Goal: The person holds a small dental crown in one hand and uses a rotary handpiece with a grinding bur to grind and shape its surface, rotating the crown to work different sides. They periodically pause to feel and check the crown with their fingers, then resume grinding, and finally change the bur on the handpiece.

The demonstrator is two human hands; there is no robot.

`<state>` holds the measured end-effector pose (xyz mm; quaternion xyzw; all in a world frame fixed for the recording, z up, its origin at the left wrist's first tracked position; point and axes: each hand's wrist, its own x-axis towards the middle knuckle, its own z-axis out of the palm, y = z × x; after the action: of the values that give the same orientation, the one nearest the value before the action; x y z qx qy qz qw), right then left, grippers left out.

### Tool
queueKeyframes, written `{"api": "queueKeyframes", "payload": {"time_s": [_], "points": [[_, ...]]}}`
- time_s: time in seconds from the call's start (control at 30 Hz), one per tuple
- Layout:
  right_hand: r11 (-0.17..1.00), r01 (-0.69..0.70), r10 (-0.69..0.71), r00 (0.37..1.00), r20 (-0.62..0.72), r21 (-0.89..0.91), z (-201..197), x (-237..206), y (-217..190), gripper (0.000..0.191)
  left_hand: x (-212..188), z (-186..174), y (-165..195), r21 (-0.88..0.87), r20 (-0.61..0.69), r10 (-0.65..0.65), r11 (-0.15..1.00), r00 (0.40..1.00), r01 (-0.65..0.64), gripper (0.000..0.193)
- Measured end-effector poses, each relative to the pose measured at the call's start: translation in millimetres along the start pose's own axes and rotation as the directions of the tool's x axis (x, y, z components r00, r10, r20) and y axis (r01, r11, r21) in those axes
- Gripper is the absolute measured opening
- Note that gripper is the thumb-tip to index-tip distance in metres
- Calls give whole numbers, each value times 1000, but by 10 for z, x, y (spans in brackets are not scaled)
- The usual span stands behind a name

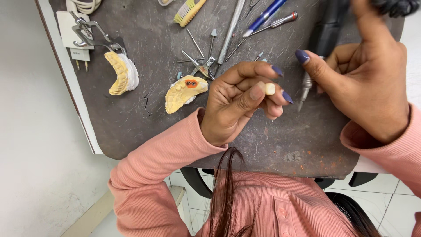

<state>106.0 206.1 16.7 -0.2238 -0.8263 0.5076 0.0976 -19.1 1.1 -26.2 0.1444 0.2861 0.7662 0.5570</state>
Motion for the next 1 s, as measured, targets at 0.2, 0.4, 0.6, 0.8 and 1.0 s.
{"api": "queueKeyframes", "payload": {"time_s": [0.2, 0.4, 0.6, 0.8, 1.0], "points": [[987, 67, -70, 997, -13, -149, -39, 51, -162, 55, 35, 158, 48, 101, 121, -41, 994, 992, 29, 11], [974, 112, -122, 992, -39, -196, -35, 19, -90, 49, -49, 378, 54, 482, 336, -179, 876, 925, -6, 11], [977, 155, -155, 988, 8, -144, -72, -108, 87, 16, -33, 371, 26, 562, 184, -9, 821, 983, -98, 11], [875, 476, -483, 849, 215, 90, -200, -119, 174, 12, -143, 281, -82, 458, 133, 70, 880, 989, -124, 32], [625, 756, -779, 589, 215, 193, -201, -37, 286, 27, -71, 347, 60, 648, 179, 122, 732, 976, -210, 39]]}}
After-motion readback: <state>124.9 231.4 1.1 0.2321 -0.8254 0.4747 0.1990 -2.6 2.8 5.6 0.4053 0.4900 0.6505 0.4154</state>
